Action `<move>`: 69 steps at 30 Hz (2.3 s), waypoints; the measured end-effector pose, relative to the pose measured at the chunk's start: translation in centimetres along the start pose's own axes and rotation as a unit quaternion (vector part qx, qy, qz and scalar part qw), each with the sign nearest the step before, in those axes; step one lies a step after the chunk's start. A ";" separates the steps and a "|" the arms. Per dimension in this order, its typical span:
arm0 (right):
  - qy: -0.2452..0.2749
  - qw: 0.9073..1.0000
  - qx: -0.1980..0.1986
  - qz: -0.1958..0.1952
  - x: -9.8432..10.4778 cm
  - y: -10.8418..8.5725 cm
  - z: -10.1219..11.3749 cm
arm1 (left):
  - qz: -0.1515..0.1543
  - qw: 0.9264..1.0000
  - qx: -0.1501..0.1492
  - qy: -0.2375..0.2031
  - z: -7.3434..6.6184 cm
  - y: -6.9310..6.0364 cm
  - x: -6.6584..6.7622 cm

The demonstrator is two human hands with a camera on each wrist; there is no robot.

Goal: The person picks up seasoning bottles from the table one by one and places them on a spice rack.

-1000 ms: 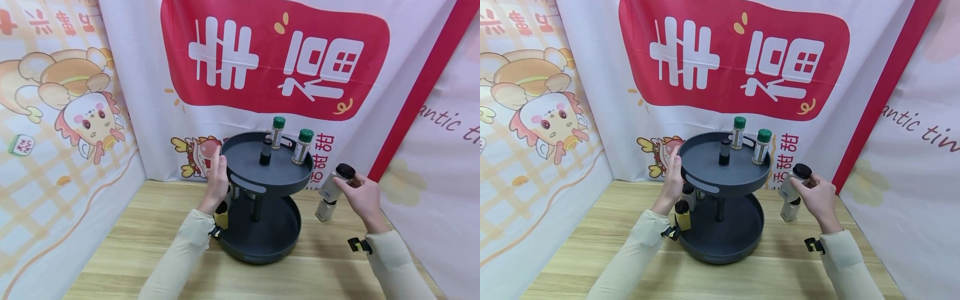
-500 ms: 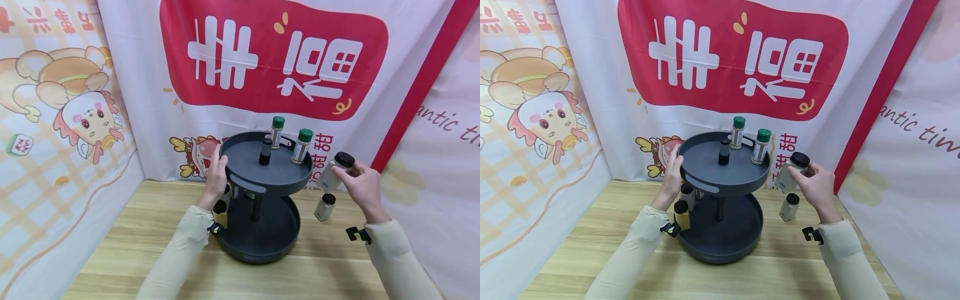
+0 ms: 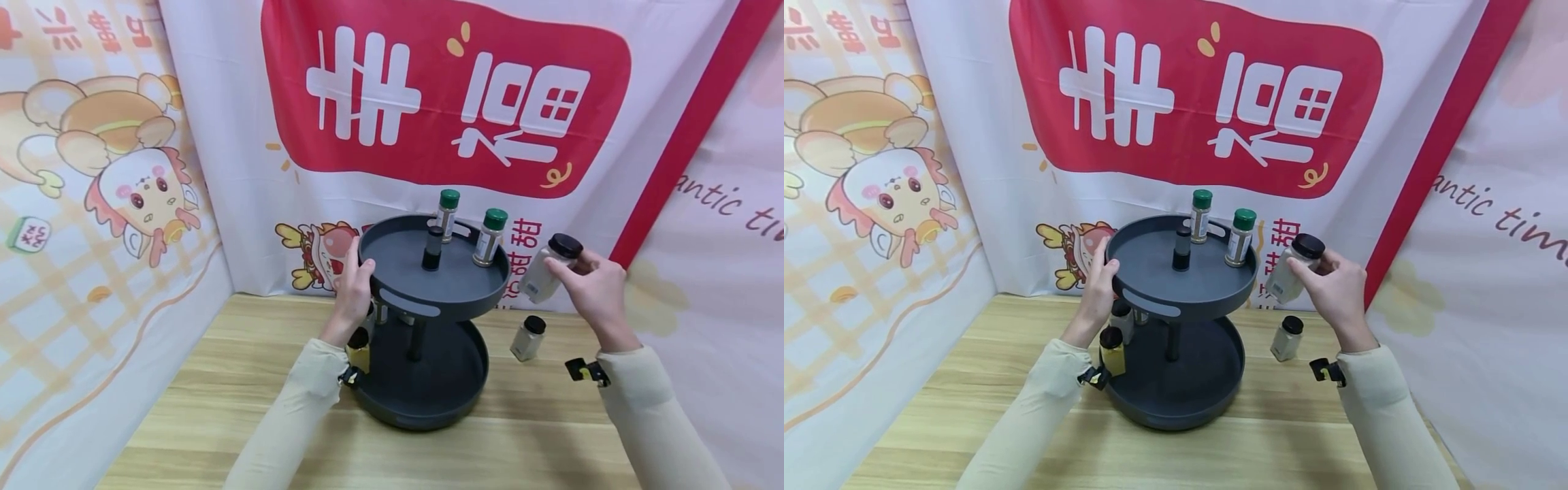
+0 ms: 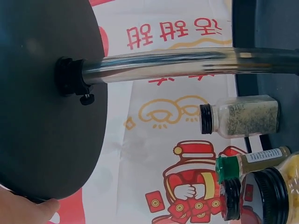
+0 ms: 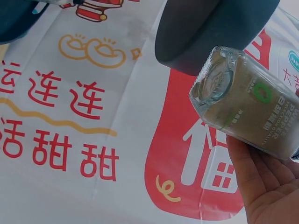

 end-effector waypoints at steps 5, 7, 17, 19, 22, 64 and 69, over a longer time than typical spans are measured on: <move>-0.009 1.000 -0.015 0.008 0.0 0.3 0.2 | 0.001 1.000 -0.011 -0.005 -0.3 -0.2 -0.2; -0.010 1.000 -0.016 0.009 0.0 0.4 0.3 | 0.003 1.000 -0.009 -0.001 -0.4 -0.2 -0.2; -0.003 1.000 0.000 0.004 0.1 1.0 1.5 | -0.006 1.000 -0.013 0.008 -0.6 -0.3 0.0; -0.001 1.000 0.006 -0.001 0.3 1.1 1.8 | -0.005 1.000 -0.015 0.005 -0.7 -0.3 -0.1; -0.003 1.000 0.008 -0.009 0.7 1.3 2.1 | -0.004 1.000 -0.017 0.005 -1.0 -0.3 -0.2; 0.006 0.999 0.038 0.026 -1.5 2.4 5.4 | -0.038 0.999 -0.015 0.023 -0.8 -1.6 -0.8; 0.007 0.999 0.042 0.031 -1.6 2.5 5.8 | -0.043 0.999 -0.019 0.027 -0.9 -1.6 -0.9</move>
Point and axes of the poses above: each hand's wrist, its own y-axis towards the middle knuckle, its own x-axis out of the back of the hand, z = x × y, the point moved 7 cm from there along y, towards the middle knuckle, and after that the axes turned 7 degrees about -y, right-handed, at the moved point
